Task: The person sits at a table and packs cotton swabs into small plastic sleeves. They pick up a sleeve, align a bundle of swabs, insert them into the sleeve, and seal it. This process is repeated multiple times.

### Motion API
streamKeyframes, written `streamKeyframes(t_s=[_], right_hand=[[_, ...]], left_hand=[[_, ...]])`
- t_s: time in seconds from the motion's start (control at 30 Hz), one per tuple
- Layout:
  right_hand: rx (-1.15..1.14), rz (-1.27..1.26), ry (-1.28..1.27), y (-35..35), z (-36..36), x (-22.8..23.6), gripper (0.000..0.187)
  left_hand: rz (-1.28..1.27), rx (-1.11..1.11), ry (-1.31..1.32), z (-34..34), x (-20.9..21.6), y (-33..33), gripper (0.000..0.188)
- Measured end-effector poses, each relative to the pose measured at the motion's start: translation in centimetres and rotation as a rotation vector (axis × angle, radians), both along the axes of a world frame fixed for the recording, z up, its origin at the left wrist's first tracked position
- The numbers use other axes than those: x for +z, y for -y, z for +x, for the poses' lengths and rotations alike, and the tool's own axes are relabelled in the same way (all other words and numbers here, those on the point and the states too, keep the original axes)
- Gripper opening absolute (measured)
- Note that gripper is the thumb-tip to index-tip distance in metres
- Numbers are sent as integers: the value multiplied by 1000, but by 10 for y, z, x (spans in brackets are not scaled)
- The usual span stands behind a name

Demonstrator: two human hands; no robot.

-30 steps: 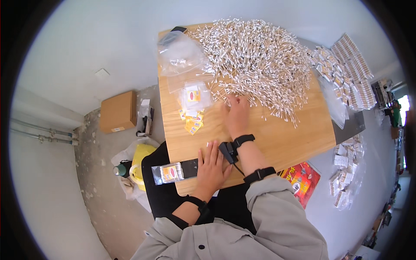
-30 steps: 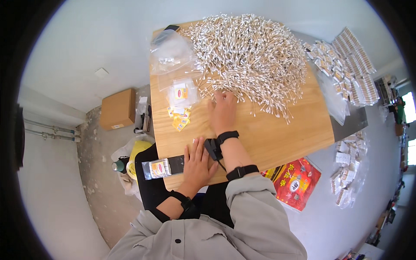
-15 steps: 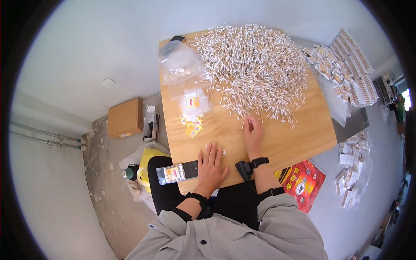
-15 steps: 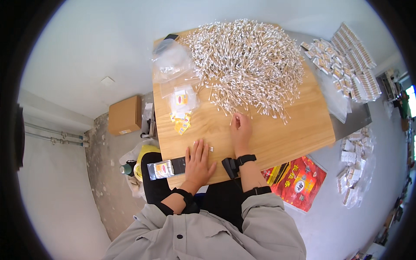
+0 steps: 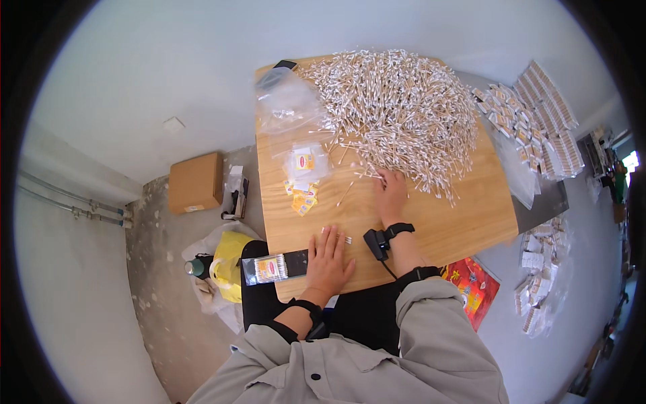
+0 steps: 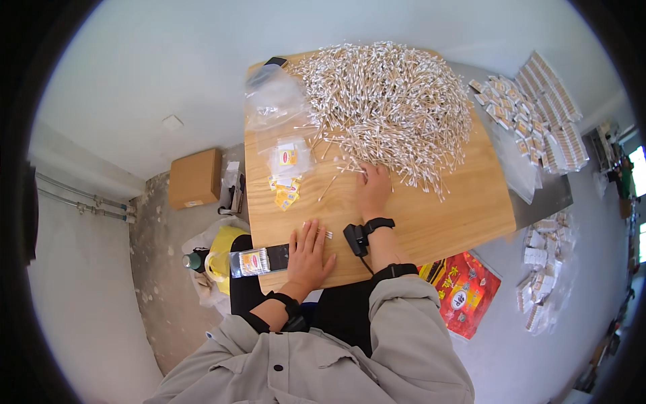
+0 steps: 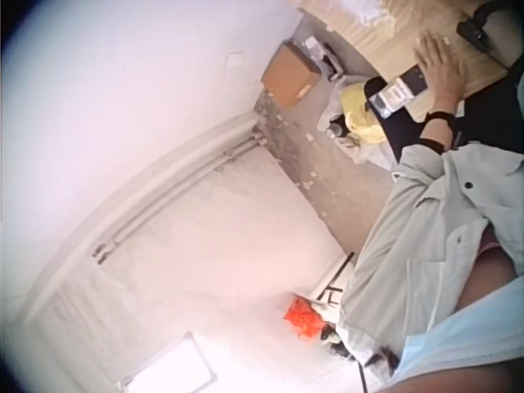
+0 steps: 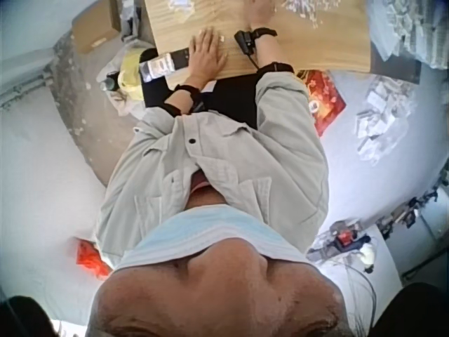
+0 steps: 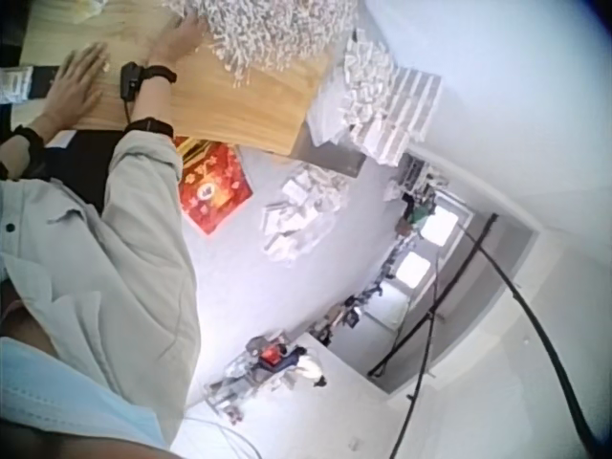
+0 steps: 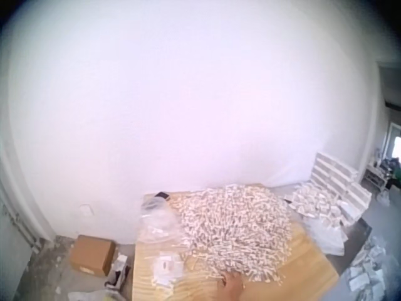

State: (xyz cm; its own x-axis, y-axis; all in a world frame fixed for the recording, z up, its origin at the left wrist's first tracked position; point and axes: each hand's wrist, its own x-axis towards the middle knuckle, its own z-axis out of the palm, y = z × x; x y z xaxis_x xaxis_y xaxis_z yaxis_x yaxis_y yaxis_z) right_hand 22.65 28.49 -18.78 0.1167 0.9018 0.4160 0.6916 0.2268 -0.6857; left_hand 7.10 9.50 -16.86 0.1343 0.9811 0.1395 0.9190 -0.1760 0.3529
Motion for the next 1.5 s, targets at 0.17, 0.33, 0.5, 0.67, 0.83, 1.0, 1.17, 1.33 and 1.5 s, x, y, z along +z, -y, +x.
streamKeyframes(t_s=[0.17, 0.33, 0.5, 0.67, 0.83, 1.0, 1.17, 1.33, 1.5], right_hand=[[21, 41, -68, 3, 29, 3, 17], [175, -23, -189, 31, 7, 0, 17], [227, -10, -53, 37, -20, 7, 21], [92, 144, 321, 48, -50, 16, 28], [344, 62, 174, 41, -32, 3, 23], [563, 31, 183, 69, -6, 6, 20], [473, -156, -161, 91, -14, 23, 25], [351, 154, 146, 35, -36, 32, 30], [458, -73, 429, 6, -30, 26, 19]], left_hand=[[-24, 14, -1, -2, 0, 1, 71], [20, 5, -1, -1, -2, 1, 71], [61, -10, -19, -2, -6, 2, 69], [26, -38, -11, -5, -1, 2, 67], [25, -45, 9, -2, 1, 2, 65], [64, -48, 35, -5, -5, 3, 64], [68, -30, 85, -7, -6, 3, 67], [71, -43, 85, -7, -1, 1, 70], [60, -40, 75, -5, -2, -1, 67]])
